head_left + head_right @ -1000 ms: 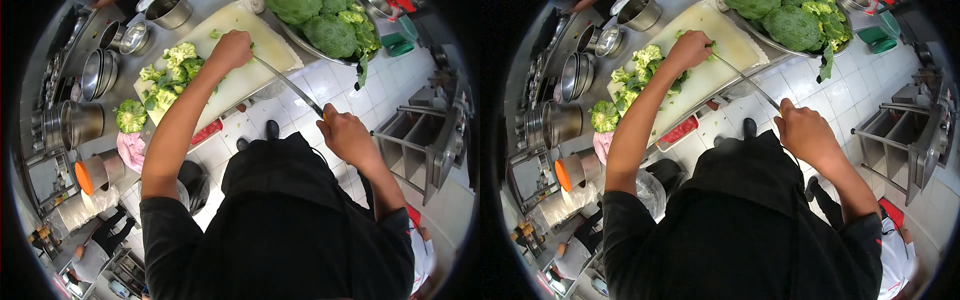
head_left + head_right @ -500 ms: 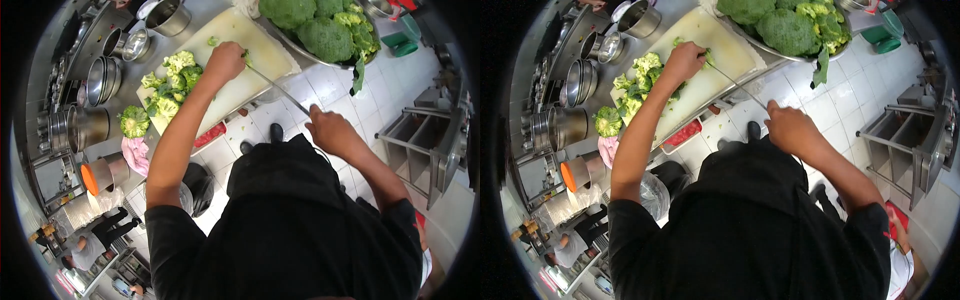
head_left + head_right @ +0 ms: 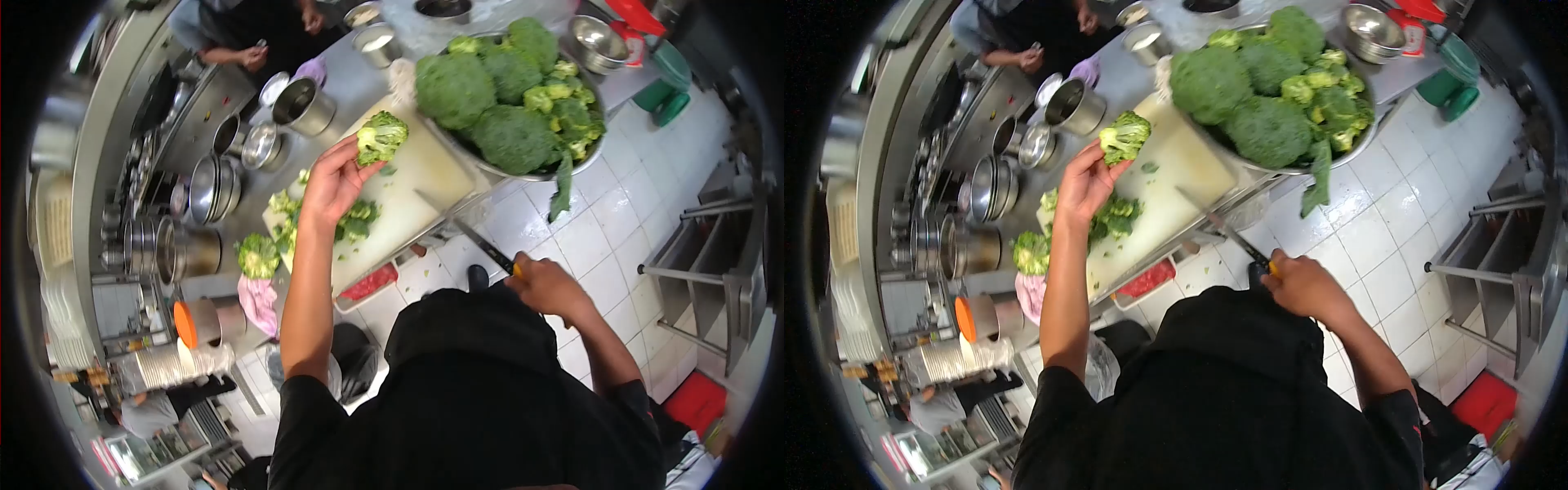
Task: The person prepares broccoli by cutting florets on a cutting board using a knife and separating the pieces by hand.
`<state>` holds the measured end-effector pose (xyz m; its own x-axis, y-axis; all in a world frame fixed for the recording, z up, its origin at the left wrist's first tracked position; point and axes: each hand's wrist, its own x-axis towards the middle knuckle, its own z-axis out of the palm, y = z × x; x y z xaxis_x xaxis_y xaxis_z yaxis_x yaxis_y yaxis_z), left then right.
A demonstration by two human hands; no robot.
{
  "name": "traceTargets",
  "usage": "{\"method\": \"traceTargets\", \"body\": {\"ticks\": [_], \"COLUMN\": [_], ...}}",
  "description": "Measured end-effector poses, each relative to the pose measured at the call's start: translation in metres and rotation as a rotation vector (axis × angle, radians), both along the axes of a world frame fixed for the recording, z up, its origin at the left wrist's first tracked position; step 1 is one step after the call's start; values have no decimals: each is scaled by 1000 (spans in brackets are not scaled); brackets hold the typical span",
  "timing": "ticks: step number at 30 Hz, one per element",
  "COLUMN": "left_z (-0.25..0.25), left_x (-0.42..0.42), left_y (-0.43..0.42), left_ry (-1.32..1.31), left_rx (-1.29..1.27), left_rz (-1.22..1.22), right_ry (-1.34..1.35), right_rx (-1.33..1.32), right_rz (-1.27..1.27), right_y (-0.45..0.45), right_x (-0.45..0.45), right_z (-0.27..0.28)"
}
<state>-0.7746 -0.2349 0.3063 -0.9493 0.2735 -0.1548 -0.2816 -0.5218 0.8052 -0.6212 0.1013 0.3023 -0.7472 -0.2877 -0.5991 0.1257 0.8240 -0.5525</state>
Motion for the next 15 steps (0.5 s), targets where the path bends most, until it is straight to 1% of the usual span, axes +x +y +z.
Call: {"method": "traceTargets", "body": {"ticks": [1, 3, 5, 6, 9, 11, 13, 15], "left_z": [5, 23, 54, 67, 90, 96, 81, 82], "left_x": [-8, -26, -43, -51, -84, -102, -131, -123], "left_y": [10, 34, 72, 96, 159, 200, 232, 269], "left_ry": [13, 67, 128, 145, 350, 567, 964, 1189], "left_rx": [60, 58, -92, -230, -540, -766, -1110, -1247], "left_rz": [-30, -143, -188, -124, -138, -141, -122, -45], "right_ry": [13, 4, -27, -24, -32, -50, -40, -38], "right_rx": [-22, -32, -27, -35, -59, -63, -67, -78], "right_rz": [-9, -11, -18, -41, -49, -46, -57, -69], "right_y": [1, 3, 3, 5, 5, 4, 5, 3], "right_x": [3, 5, 5, 6, 8, 8, 9, 13], "right_z": [-6, -8, -8, -9, -13, -15, -14, -16]}}
